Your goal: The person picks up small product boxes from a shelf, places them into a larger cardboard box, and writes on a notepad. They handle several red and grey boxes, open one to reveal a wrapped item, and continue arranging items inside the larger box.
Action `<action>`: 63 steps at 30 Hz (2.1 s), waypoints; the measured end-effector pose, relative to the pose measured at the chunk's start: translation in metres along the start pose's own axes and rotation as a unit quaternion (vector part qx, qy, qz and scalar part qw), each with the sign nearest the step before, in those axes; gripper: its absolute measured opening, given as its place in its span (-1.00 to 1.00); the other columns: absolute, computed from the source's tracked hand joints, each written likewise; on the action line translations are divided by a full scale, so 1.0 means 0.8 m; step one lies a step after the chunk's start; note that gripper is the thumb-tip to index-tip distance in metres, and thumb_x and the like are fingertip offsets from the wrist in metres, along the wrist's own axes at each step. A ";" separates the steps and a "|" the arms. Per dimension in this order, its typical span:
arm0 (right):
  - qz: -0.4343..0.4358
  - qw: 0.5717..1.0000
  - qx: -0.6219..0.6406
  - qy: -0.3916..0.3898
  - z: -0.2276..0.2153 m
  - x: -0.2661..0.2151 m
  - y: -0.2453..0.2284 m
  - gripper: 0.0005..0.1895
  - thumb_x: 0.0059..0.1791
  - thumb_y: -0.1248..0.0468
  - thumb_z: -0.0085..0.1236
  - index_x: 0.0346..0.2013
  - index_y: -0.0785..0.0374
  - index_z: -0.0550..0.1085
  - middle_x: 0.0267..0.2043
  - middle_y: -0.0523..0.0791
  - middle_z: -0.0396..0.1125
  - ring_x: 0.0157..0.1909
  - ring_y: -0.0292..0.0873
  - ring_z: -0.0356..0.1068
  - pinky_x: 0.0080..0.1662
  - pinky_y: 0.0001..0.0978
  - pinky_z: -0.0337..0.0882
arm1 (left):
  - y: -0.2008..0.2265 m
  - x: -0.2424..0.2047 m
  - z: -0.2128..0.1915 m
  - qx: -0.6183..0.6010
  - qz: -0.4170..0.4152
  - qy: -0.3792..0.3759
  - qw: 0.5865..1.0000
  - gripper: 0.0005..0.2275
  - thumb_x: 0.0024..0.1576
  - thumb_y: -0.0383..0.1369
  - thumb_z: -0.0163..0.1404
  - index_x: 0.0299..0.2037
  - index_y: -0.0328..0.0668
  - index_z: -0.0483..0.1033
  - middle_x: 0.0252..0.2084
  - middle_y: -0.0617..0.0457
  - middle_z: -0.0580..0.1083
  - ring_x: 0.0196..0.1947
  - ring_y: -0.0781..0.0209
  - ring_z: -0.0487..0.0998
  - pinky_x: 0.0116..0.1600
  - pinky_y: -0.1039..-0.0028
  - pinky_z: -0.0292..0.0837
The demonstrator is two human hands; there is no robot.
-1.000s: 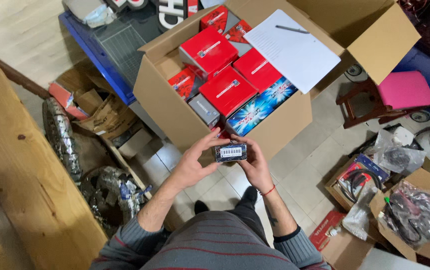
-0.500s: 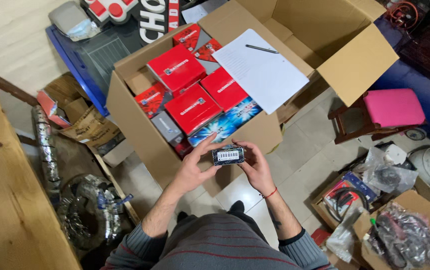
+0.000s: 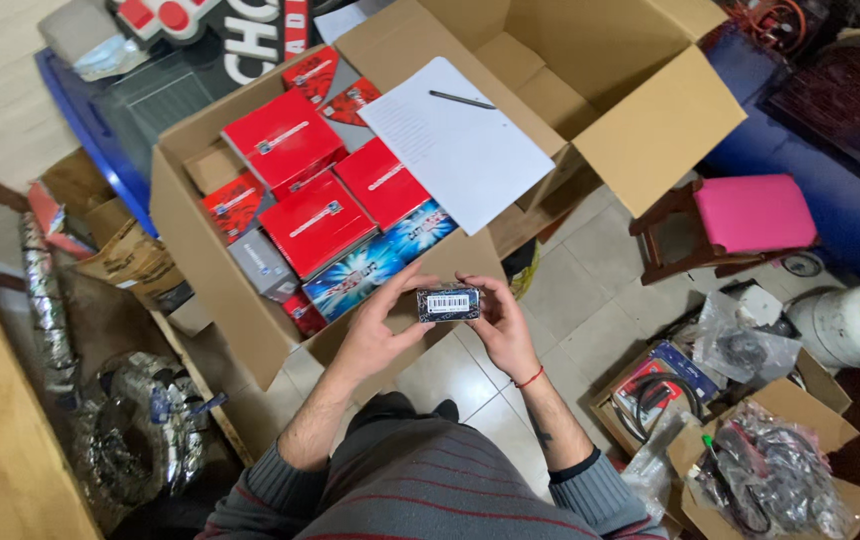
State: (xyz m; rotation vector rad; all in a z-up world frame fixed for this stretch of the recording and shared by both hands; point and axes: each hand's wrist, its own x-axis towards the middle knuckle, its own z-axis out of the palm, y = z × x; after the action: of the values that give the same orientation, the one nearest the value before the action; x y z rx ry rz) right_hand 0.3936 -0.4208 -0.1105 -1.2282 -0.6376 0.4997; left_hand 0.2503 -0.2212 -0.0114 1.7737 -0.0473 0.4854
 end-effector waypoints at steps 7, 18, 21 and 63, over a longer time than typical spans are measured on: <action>0.002 0.999 -0.027 0.035 -0.036 0.004 -0.013 -0.35 0.01 0.60 0.29 0.38 0.32 0.37 0.45 0.10 0.36 0.30 -0.01 0.49 0.22 -0.20 0.56 | -0.023 0.044 0.022 -0.028 -0.002 -0.039 0.999 -0.17 0.10 -0.62 0.34 0.61 -0.30 0.18 0.34 -0.19 0.59 0.46 -0.06 0.51 0.56 0.15 0.30; -0.005 0.973 -0.208 0.097 -0.072 0.061 -0.054 -0.42 -0.03 0.48 0.45 0.28 0.20 0.53 0.39 0.03 0.41 0.28 0.03 0.52 0.13 -0.18 0.61 | -0.056 0.126 0.032 -0.066 -0.002 -0.076 0.995 -0.12 0.06 -0.64 0.36 0.63 -0.28 0.18 0.33 -0.17 0.60 0.47 -0.08 0.48 0.61 0.06 0.22; -0.016 0.967 -0.235 0.096 -0.078 0.081 -0.052 -0.41 -0.05 0.47 0.48 0.28 0.17 0.57 0.35 -0.03 0.45 0.22 -0.06 0.54 0.12 -0.23 0.63 | -0.065 0.144 0.025 -0.078 0.005 -0.073 0.994 -0.14 0.07 -0.63 0.36 0.62 -0.24 0.21 0.32 -0.13 0.61 0.47 -0.03 0.49 0.61 0.07 0.22; -0.055 0.967 -0.198 -0.153 -0.185 0.383 -0.024 -0.50 -0.02 0.48 0.44 0.23 0.20 0.63 0.23 0.07 0.50 0.19 0.05 0.54 0.11 -0.14 0.65 | -0.131 0.286 0.051 0.044 -0.099 0.196 0.975 -0.44 0.19 -0.43 0.36 0.42 -0.24 0.49 0.33 -0.29 0.43 0.30 -0.35 0.55 0.26 -0.16 0.59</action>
State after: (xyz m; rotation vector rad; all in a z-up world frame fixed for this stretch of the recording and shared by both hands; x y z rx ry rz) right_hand 0.7180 -0.3259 -0.0683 -1.4944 -1.1029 0.4874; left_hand 0.5011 -0.1807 -0.0358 1.7165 0.4302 0.6904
